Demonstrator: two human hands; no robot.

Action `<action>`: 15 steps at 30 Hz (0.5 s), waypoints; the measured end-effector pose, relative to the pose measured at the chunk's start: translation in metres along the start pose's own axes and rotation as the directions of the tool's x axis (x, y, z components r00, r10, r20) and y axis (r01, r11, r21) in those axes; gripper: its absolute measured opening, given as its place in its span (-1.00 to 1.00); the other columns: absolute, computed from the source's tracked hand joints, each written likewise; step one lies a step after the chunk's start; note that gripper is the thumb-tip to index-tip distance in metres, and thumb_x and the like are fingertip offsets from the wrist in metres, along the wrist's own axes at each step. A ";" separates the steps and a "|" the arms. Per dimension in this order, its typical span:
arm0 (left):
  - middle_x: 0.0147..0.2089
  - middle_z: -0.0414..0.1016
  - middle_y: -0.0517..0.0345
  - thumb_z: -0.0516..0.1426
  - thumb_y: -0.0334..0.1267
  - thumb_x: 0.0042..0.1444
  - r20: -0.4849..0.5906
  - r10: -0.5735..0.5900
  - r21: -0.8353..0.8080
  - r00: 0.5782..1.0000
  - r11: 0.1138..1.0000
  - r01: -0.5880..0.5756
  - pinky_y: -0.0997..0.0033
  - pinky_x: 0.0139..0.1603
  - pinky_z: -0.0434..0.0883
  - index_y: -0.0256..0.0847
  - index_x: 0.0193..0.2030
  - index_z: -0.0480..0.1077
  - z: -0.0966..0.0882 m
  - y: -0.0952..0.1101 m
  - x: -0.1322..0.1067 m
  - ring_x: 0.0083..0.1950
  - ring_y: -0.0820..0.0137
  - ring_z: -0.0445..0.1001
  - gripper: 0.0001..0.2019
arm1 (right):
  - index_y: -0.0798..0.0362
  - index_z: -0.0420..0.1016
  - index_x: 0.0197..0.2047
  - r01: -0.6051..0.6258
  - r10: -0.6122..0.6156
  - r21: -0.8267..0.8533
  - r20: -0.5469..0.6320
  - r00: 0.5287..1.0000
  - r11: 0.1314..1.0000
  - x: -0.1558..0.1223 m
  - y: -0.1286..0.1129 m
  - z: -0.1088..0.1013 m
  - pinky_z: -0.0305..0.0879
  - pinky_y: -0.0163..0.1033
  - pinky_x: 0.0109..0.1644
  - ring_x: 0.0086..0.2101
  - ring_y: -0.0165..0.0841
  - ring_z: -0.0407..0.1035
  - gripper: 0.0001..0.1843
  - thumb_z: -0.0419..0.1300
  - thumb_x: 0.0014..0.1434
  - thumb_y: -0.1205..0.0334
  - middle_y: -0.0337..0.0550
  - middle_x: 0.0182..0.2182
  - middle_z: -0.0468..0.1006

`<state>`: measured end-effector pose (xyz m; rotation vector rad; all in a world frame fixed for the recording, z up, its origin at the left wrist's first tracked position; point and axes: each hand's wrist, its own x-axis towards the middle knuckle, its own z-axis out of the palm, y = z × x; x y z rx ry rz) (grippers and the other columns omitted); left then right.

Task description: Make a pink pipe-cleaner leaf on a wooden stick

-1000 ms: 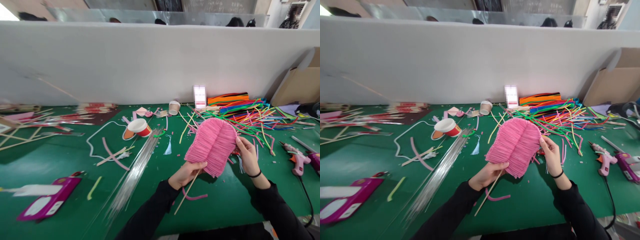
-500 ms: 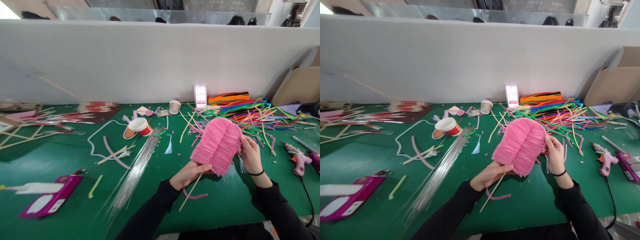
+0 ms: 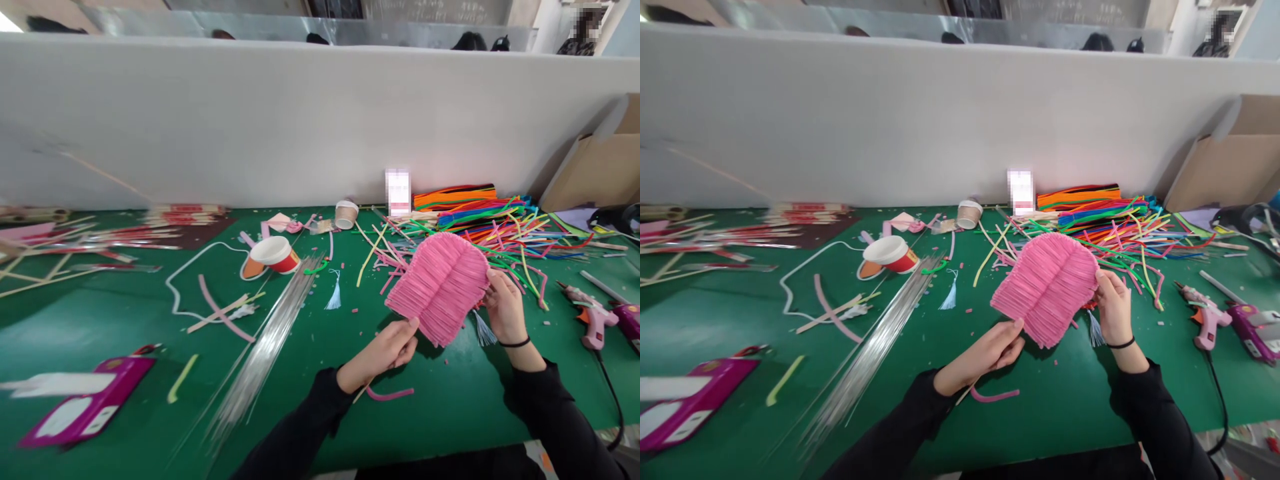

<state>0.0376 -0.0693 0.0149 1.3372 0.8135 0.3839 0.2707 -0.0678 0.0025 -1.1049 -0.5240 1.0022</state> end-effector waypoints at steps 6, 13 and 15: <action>-0.78 -0.01 0.32 -0.10 0.26 0.19 -0.038 -0.006 0.005 0.999 1.000 0.006 0.40 -0.58 -0.04 -0.16 -0.71 0.05 0.001 -0.001 -0.001 -0.71 0.57 -0.04 -0.38 | 0.00 0.51 -0.41 0.004 -0.004 0.055 0.001 1.000 0.998 0.001 -0.001 0.001 0.20 -0.39 -0.58 -0.60 -0.51 0.28 -0.74 0.41 -0.09 0.04 -0.37 -0.57 0.46; -0.82 -0.15 0.31 -0.15 0.33 0.15 -0.157 0.005 -0.063 0.988 0.998 -0.015 0.36 -0.60 -0.18 -0.15 -0.82 0.01 -0.006 -0.007 0.005 -0.75 0.59 -0.11 -0.29 | 0.08 0.59 -0.29 -0.086 0.104 -0.097 0.207 0.973 0.992 -0.003 0.001 0.004 0.38 -0.35 -0.47 -0.44 -0.36 0.50 -0.58 0.35 -0.02 -0.13 -0.12 -0.40 0.62; -0.83 -0.15 0.32 -0.15 0.35 0.14 -0.166 0.000 -0.069 0.986 0.998 -0.012 0.37 -0.61 -0.19 -0.15 -0.82 0.02 -0.007 -0.007 0.006 -0.76 0.59 -0.12 -0.29 | 0.07 0.59 -0.34 -0.056 0.090 -0.149 0.234 0.968 0.987 -0.004 0.005 0.004 0.40 -0.35 -0.43 -0.43 -0.36 0.50 -0.64 0.38 -0.03 -0.07 -0.13 -0.43 0.62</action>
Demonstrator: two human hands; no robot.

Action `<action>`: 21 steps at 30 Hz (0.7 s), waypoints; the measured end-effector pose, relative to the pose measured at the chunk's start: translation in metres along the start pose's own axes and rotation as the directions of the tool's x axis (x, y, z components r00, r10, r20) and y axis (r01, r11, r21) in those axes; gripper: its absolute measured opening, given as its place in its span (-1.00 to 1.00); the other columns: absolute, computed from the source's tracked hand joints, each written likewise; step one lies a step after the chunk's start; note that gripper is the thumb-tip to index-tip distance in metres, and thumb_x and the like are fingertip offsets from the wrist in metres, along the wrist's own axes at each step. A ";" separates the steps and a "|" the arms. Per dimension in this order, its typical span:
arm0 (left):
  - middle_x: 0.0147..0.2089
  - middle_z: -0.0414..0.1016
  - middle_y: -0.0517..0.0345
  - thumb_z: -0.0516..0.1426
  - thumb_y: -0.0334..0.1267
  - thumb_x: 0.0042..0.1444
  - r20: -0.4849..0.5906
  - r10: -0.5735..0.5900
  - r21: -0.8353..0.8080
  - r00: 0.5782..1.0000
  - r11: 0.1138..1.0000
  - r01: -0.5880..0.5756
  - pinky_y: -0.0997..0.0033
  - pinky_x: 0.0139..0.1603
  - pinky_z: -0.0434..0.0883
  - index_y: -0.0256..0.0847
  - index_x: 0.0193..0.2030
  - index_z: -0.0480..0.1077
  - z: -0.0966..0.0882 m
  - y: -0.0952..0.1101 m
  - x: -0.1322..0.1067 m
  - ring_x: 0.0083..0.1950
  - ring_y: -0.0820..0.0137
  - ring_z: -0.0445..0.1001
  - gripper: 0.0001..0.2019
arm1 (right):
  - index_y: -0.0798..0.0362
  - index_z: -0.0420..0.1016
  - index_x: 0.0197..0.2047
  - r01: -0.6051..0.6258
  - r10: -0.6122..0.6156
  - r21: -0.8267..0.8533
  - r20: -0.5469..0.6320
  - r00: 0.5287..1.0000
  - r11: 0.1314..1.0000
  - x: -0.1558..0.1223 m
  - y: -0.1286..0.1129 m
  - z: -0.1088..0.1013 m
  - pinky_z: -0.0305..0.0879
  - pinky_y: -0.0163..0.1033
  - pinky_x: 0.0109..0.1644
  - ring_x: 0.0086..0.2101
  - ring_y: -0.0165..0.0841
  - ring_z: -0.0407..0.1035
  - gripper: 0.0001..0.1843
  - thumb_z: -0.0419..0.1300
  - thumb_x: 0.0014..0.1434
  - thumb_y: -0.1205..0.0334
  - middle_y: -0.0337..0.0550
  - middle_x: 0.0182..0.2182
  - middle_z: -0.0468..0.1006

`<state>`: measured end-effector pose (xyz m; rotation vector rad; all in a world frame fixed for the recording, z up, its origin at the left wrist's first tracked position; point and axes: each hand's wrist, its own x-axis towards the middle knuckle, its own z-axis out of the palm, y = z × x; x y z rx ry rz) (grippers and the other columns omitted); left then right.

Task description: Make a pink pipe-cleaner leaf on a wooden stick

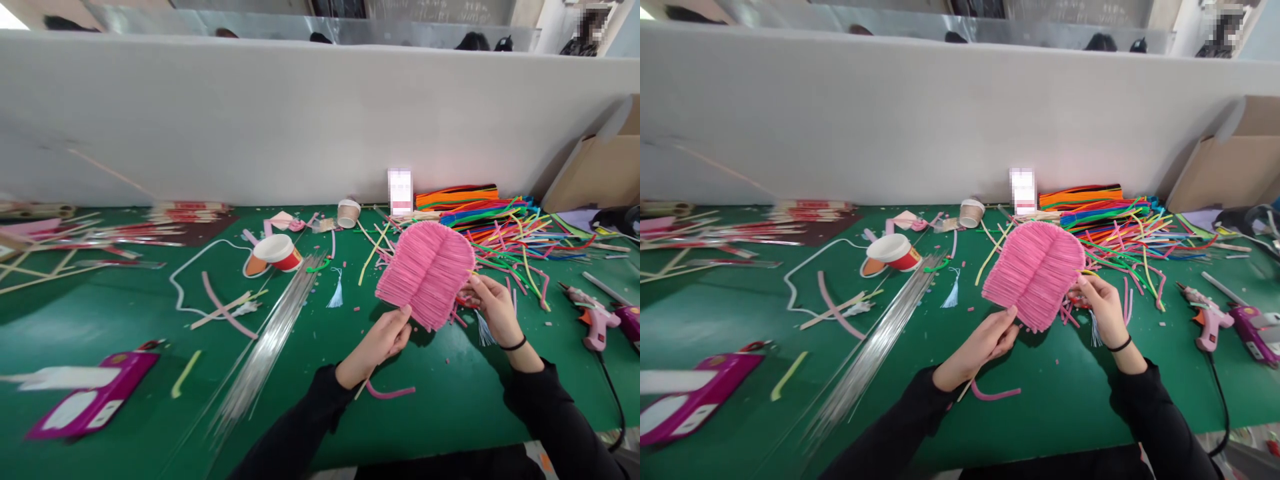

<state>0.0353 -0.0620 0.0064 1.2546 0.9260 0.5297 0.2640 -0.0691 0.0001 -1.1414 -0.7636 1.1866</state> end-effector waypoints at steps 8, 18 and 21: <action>-0.82 -0.11 0.32 -0.11 0.27 0.19 0.071 0.011 -0.002 0.997 1.000 -0.011 0.40 -0.64 -0.16 -0.16 -0.80 0.01 0.000 -0.002 0.000 -0.75 0.61 -0.11 -0.32 | 0.04 0.61 -0.38 0.054 -0.056 -0.049 -0.053 0.997 0.997 0.000 0.001 -0.001 0.39 -0.33 -0.41 -0.46 -0.37 0.47 -0.69 0.40 -0.04 -0.03 -0.18 -0.48 0.61; -0.84 -0.13 0.32 -0.13 0.31 0.16 0.034 0.008 -0.008 0.999 1.000 -0.008 0.41 -0.67 -0.20 -0.16 -0.81 0.04 0.000 -0.005 0.003 -0.78 0.61 -0.11 -0.30 | 0.03 0.59 -0.36 -0.014 0.013 -0.015 -0.025 1.000 1.000 0.000 0.004 0.000 0.40 -0.32 -0.36 -0.43 -0.37 0.50 -0.64 0.34 0.00 -0.12 -0.17 -0.43 0.63; -0.83 -0.11 0.34 -0.09 0.30 0.15 -0.011 0.021 -0.060 1.000 0.998 -0.022 0.42 -0.68 -0.21 -0.16 -0.79 0.04 0.000 -0.007 0.004 -0.79 0.62 -0.11 -0.32 | 0.07 0.61 -0.31 -0.056 0.067 -0.102 0.109 0.992 0.993 -0.002 0.004 0.003 0.41 -0.29 -0.33 -0.37 -0.31 0.52 -0.54 0.29 0.02 -0.20 -0.09 -0.41 0.64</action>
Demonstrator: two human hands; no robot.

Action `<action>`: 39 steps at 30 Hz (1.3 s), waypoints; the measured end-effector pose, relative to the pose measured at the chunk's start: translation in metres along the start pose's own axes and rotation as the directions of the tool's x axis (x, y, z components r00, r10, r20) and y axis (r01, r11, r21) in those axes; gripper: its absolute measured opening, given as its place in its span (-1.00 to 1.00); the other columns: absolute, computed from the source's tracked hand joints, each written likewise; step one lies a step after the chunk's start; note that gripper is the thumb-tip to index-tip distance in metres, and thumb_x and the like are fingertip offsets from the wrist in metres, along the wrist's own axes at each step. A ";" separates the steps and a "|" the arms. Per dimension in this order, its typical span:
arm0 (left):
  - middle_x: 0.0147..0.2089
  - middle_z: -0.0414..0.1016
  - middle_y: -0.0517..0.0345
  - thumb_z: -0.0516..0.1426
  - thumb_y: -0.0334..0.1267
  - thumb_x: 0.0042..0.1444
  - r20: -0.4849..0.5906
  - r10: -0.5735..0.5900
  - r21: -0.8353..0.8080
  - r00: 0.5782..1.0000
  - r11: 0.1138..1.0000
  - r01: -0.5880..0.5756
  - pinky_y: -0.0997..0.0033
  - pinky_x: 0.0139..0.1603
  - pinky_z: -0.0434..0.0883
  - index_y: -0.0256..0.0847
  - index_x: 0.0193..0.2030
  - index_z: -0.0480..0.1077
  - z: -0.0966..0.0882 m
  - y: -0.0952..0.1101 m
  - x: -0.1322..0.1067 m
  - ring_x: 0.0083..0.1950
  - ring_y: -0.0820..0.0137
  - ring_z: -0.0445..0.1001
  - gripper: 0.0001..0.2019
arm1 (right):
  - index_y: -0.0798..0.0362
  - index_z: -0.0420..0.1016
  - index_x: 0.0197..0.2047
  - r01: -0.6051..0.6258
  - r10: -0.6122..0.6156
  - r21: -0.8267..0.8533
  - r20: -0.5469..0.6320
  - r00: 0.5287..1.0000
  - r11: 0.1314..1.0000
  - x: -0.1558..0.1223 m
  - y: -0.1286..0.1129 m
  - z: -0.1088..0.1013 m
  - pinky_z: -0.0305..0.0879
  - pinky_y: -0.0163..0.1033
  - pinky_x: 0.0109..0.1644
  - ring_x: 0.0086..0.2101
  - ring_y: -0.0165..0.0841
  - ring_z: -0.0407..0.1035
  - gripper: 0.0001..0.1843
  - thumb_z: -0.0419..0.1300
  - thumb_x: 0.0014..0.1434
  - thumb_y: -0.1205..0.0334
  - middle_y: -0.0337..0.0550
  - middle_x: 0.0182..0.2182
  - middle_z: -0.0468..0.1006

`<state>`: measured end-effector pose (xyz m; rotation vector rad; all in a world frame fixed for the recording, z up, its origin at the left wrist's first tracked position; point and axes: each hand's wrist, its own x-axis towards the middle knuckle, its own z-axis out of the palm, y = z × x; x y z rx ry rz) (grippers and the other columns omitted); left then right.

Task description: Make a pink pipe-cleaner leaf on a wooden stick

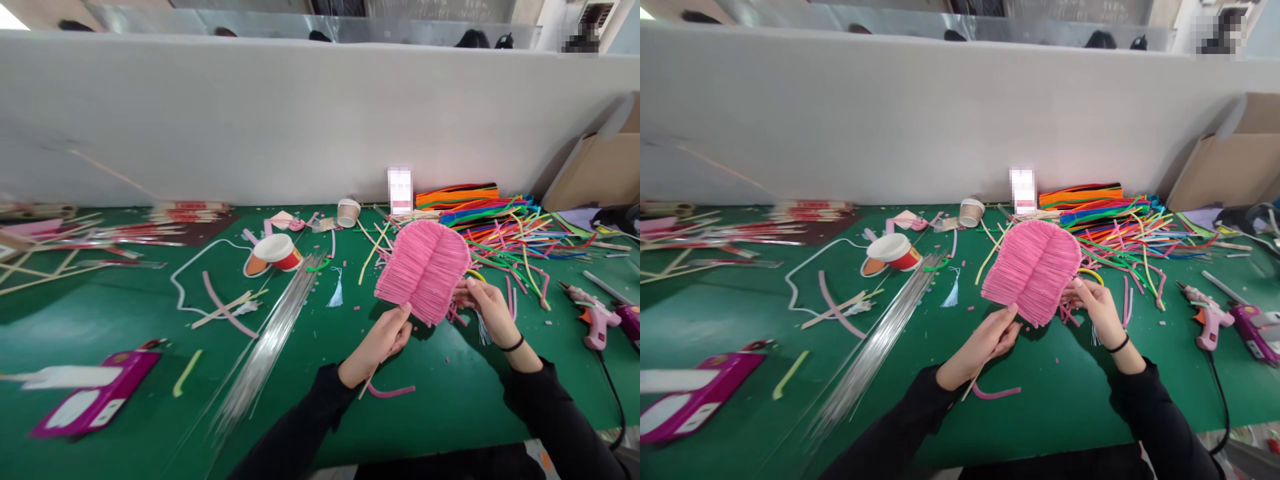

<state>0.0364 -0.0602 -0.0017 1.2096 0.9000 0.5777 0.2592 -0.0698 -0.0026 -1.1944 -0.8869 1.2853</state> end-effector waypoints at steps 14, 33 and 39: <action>-0.85 -0.11 0.32 -0.11 0.30 0.16 0.053 -0.008 0.029 0.999 1.000 0.006 0.43 -0.68 -0.19 -0.16 -0.82 0.03 0.003 0.002 -0.001 -0.78 0.62 -0.10 -0.30 | 0.05 0.60 -0.45 0.057 -0.058 -0.052 -0.026 0.998 0.997 0.001 0.006 0.001 0.33 -0.26 -0.30 -0.46 -0.40 0.39 -0.68 0.37 -0.03 -0.06 -0.21 -0.50 0.54; -0.84 -0.12 0.34 -0.08 0.33 0.12 -0.013 -0.036 -0.004 0.999 0.999 0.036 0.42 -0.69 -0.22 -0.16 -0.80 0.03 0.002 0.002 -0.001 -0.80 0.63 -0.13 -0.31 | 0.11 0.58 -0.41 -0.077 0.178 -0.261 0.389 0.904 0.962 -0.010 0.000 0.012 0.33 -0.33 -0.43 -0.49 -0.40 0.48 -0.54 0.29 0.02 -0.18 -0.11 -0.48 0.63; -0.85 -0.12 0.32 -0.11 0.33 0.14 0.028 -0.051 0.017 0.998 0.999 0.051 0.41 -0.68 -0.21 -0.16 -0.81 0.03 0.003 0.003 -0.002 -0.78 0.62 -0.12 -0.30 | 0.07 0.53 -0.50 -0.039 0.110 -0.252 0.273 0.956 0.967 -0.008 -0.005 0.010 0.25 -0.33 -0.50 -0.58 -0.42 0.40 -0.52 0.27 0.02 -0.23 -0.20 -0.61 0.56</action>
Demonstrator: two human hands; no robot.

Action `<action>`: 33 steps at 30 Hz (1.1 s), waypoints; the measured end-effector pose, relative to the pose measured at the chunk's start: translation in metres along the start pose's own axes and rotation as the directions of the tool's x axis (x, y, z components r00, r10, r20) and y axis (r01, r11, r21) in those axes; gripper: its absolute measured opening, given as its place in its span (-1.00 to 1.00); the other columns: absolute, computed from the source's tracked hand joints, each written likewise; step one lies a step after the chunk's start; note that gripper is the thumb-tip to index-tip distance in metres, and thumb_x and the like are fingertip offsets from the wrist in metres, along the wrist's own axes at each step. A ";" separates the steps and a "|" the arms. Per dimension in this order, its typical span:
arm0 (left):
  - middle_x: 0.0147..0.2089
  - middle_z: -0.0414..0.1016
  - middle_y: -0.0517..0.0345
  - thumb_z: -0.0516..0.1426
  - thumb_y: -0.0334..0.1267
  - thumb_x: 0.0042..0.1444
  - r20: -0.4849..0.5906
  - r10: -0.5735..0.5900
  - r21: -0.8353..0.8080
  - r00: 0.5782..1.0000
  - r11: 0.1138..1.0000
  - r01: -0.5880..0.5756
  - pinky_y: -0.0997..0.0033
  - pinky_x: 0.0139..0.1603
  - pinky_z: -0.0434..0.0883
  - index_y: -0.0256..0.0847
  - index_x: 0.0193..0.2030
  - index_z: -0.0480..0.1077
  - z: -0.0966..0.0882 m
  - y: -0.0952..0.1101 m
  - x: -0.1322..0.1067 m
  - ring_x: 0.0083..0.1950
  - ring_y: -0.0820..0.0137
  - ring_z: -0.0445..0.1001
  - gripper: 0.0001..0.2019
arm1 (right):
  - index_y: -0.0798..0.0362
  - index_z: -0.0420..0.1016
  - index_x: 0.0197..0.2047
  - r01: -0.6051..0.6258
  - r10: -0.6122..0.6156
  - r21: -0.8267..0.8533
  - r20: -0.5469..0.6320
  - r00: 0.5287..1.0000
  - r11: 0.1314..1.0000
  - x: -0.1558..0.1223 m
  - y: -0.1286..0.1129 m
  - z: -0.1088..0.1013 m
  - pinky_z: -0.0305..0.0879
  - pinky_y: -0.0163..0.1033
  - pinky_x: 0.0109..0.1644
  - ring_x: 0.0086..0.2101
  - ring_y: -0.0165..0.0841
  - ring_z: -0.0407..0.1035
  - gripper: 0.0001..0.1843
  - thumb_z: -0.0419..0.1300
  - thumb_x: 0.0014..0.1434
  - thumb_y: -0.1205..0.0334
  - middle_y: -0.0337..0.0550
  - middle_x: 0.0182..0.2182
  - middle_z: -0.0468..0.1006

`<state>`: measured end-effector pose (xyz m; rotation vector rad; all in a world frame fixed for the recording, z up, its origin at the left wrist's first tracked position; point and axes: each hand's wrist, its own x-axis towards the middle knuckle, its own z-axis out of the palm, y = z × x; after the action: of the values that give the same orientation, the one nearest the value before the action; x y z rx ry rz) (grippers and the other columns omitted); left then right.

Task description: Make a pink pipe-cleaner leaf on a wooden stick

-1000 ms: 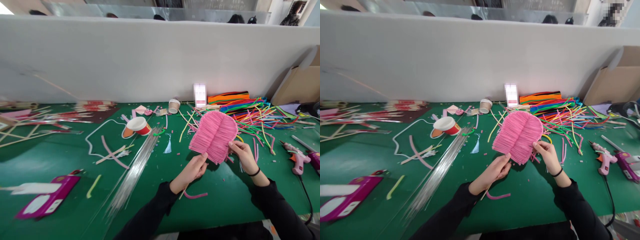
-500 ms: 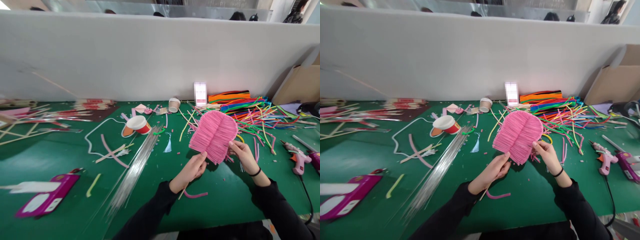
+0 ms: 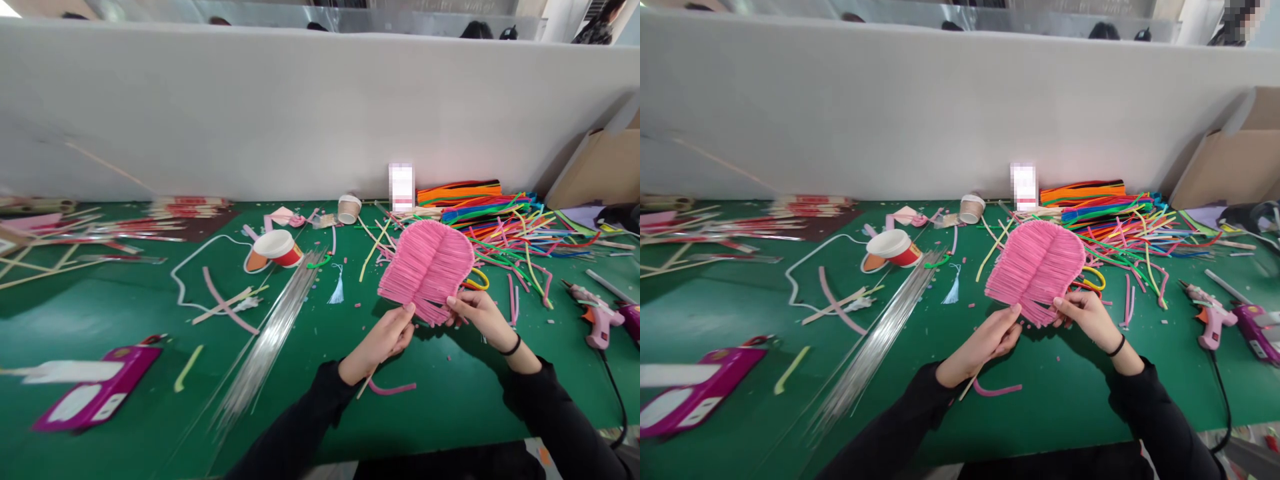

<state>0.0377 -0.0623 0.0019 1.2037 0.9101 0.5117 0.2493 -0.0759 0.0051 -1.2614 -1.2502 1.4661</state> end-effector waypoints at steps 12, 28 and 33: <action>-0.83 -0.10 0.33 -0.13 0.32 0.16 -0.098 0.036 -0.004 0.995 0.999 -0.037 0.42 -0.70 -0.21 -0.17 -0.79 0.06 -0.002 -0.003 0.001 -0.80 0.62 -0.10 -0.31 | 0.11 0.54 -0.38 -0.029 0.025 0.061 0.062 0.998 0.998 -0.001 0.004 0.003 0.29 -0.34 -0.50 -0.49 -0.37 0.50 -0.40 0.18 0.03 -0.34 -0.07 -0.45 0.64; -0.83 -0.08 0.32 -0.14 0.27 0.20 -0.104 0.057 0.043 0.993 0.998 -0.052 0.43 -0.69 -0.16 -0.17 -0.76 0.05 0.000 -0.002 0.001 -0.77 0.60 -0.08 -0.34 | 0.02 0.51 -0.44 0.066 -0.066 0.000 0.021 0.998 0.998 -0.005 0.007 0.019 0.33 -0.28 -0.42 -0.49 -0.35 0.47 -0.64 0.27 0.08 -0.12 -0.19 -0.51 0.62; -0.82 -0.07 0.34 -0.12 0.24 0.21 -0.094 0.062 0.032 0.994 0.998 -0.059 0.45 -0.69 -0.15 -0.16 -0.72 0.05 0.001 0.000 0.000 -0.76 0.60 -0.08 -0.38 | 0.03 0.47 -0.46 0.096 -0.096 -0.028 -0.025 0.995 0.995 -0.003 0.010 0.018 0.26 -0.31 -0.44 -0.53 -0.41 0.38 -0.63 0.25 0.11 -0.11 -0.23 -0.56 0.56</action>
<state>0.0386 -0.0624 0.0023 1.2444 0.9673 0.6107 0.2324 -0.0838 -0.0037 -1.2169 -1.2988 1.3649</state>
